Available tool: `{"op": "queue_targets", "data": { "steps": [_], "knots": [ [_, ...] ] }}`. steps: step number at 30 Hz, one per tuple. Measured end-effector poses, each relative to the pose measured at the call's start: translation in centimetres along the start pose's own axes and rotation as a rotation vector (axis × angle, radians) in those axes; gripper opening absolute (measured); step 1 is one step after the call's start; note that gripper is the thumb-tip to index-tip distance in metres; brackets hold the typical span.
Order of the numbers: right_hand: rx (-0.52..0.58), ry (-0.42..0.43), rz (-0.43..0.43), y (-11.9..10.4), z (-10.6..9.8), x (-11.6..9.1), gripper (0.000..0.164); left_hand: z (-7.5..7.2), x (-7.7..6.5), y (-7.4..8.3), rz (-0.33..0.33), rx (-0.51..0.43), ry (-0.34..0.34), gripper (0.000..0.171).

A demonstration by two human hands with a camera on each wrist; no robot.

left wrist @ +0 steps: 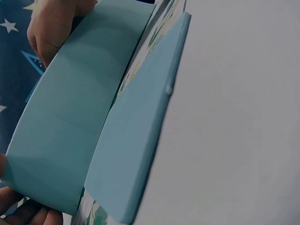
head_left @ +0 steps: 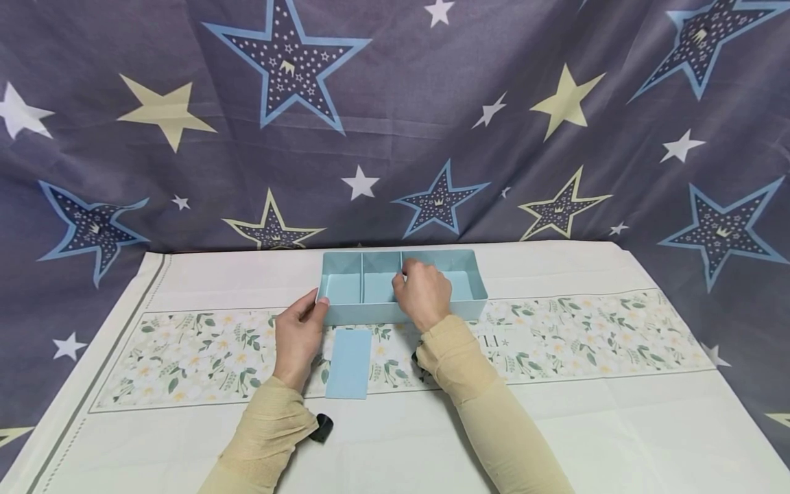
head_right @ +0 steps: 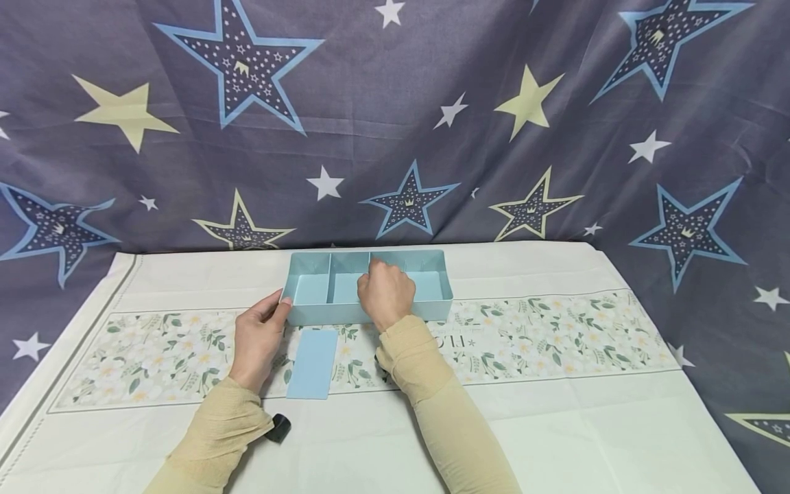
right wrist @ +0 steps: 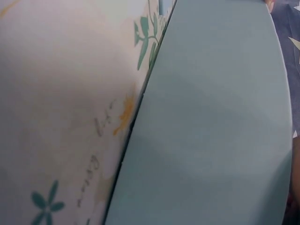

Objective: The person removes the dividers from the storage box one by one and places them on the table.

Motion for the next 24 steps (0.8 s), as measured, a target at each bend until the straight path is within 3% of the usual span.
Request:
{"op": "queue_targets", "data": {
  "steps": [4,12,20,24],
  "knots": [
    [0.001,0.008,-0.002,0.0,-0.1,0.0,0.009,-0.5,-0.5,1.4,-0.007,-0.03,-0.036,0.049],
    [-0.001,0.02,0.0,-0.1,-0.2,0.0,0.01,0.1,0.2,-0.6,-0.001,-0.014,0.01,0.045],
    [0.016,0.038,0.01,0.0,-0.3,0.1,0.011,0.2,0.2,-0.6,0.002,-0.014,0.019,0.044],
    [0.024,0.039,0.019,0.1,-0.5,0.2,0.011,-0.1,0.0,0.0,-0.012,-0.031,-0.009,0.045]
  ]
}}
Point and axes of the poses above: each hand's wrist, its own x-axis towards the middle knuckle, its own z-axis out of the palm, y = z × x, the point moved 5 cm from there along x, towards the middle knuckle, and after that the axes turned 4 degrees about y, right-handed, at the moved point
